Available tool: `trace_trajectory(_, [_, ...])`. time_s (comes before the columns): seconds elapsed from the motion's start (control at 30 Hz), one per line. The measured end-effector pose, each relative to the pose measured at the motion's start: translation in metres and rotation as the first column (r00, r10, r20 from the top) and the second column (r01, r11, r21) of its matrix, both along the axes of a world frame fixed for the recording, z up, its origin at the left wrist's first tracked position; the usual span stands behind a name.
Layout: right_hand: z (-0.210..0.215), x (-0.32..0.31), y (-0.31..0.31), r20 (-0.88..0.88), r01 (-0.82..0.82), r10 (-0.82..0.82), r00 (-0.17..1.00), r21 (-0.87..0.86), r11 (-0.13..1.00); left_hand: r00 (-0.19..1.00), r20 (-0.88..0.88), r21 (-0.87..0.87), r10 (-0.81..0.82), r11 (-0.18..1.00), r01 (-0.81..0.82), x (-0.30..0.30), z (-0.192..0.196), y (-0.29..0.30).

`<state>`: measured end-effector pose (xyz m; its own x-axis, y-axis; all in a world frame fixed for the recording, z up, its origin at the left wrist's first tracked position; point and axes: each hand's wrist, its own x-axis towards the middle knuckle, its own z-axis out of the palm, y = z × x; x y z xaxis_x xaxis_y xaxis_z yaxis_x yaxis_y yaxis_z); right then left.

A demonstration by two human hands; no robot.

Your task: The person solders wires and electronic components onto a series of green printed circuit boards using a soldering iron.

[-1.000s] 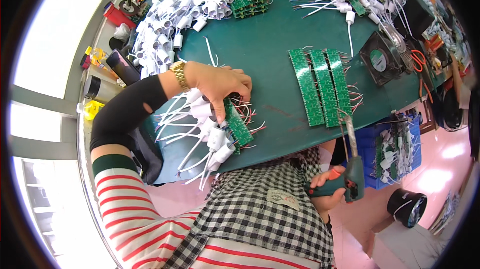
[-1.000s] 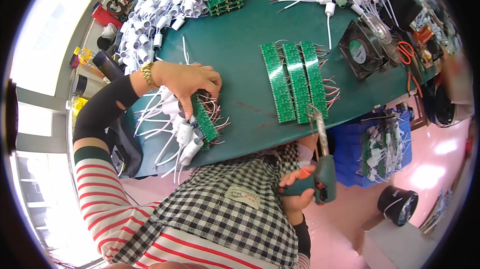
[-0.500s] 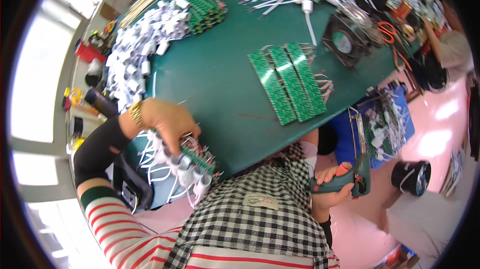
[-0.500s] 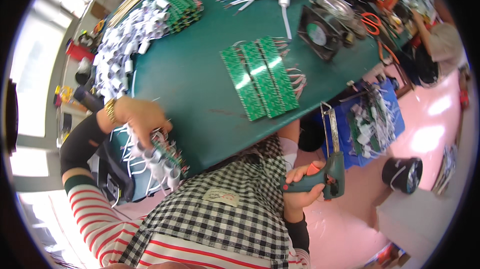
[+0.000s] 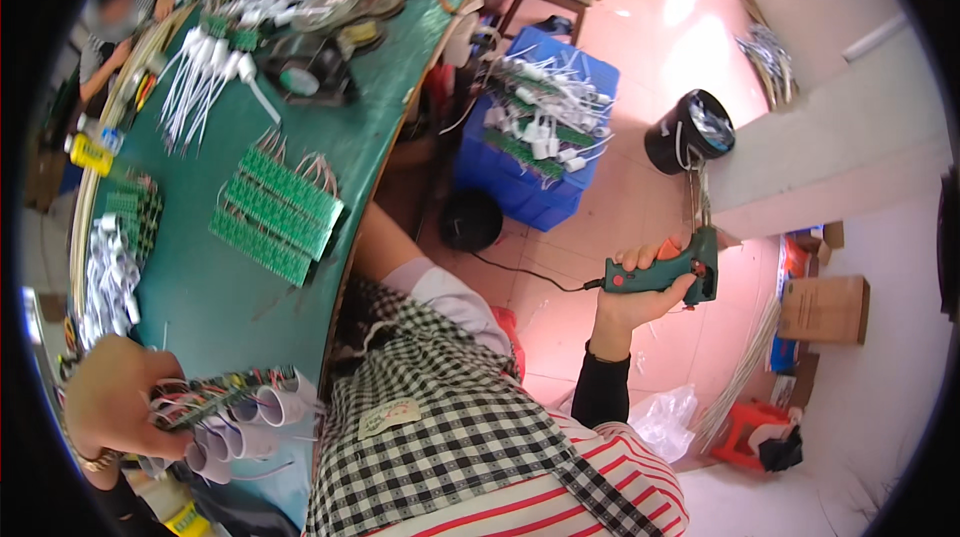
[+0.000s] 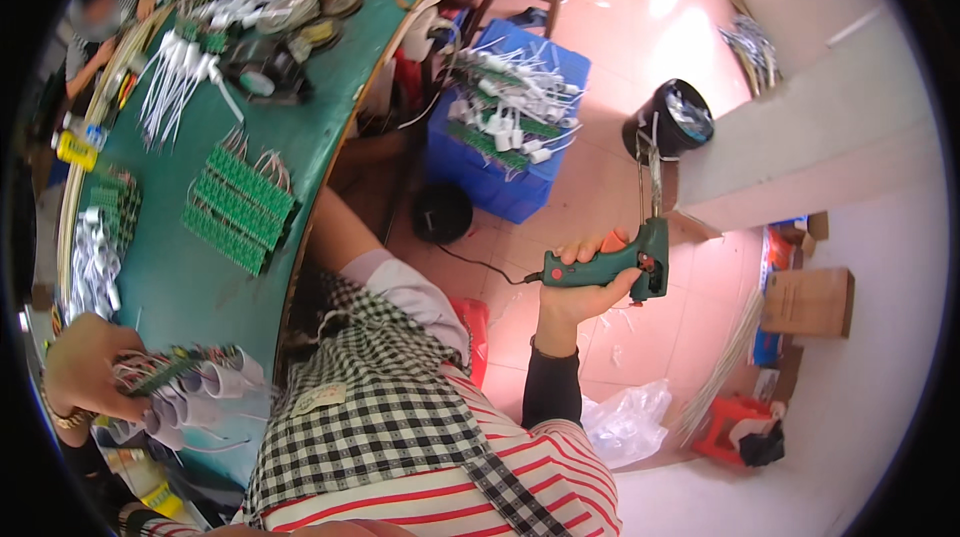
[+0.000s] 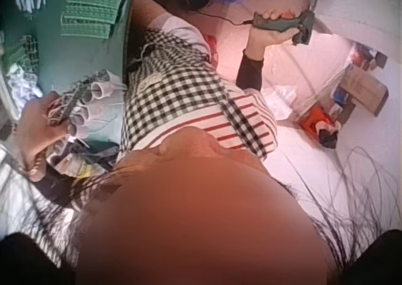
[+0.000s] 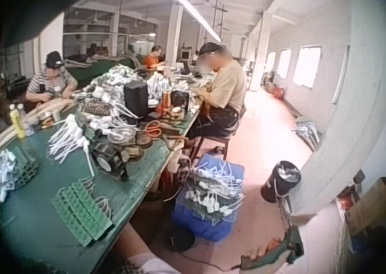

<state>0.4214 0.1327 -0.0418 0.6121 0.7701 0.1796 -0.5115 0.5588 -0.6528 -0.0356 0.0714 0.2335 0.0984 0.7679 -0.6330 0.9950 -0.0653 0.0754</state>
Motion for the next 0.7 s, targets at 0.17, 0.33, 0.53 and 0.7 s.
trace_trajectory(0.17, [-0.016, 0.020, -0.021, -0.074, 0.197, -0.199, 0.977, -0.025, 0.980, 0.745, 0.663, 0.303, -0.075, 0.937, -0.176, 0.061, 0.029, 0.072])
trace_trajectory(0.33, [-0.028, 0.033, -0.039, -0.158, 0.267, -0.278, 0.947, -0.091, 0.960, 0.413, 0.890, -0.071, 0.191, 0.955, -0.288, 0.165, -0.023, 0.183])
trace_trajectory(0.53, [-0.055, 0.019, -0.078, -0.125, 0.346, -0.375, 0.919, -0.208, 0.915, -0.092, 0.912, -0.407, 0.400, 0.911, -0.066, 0.326, -0.126, 0.346])
trace_trajectory(0.7, [-0.072, 0.001, -0.092, 0.036, 0.375, -0.376, 0.926, -0.195, 0.906, -0.514, 0.685, -0.606, 0.517, 0.796, -0.006, 0.416, -0.198, 0.446])
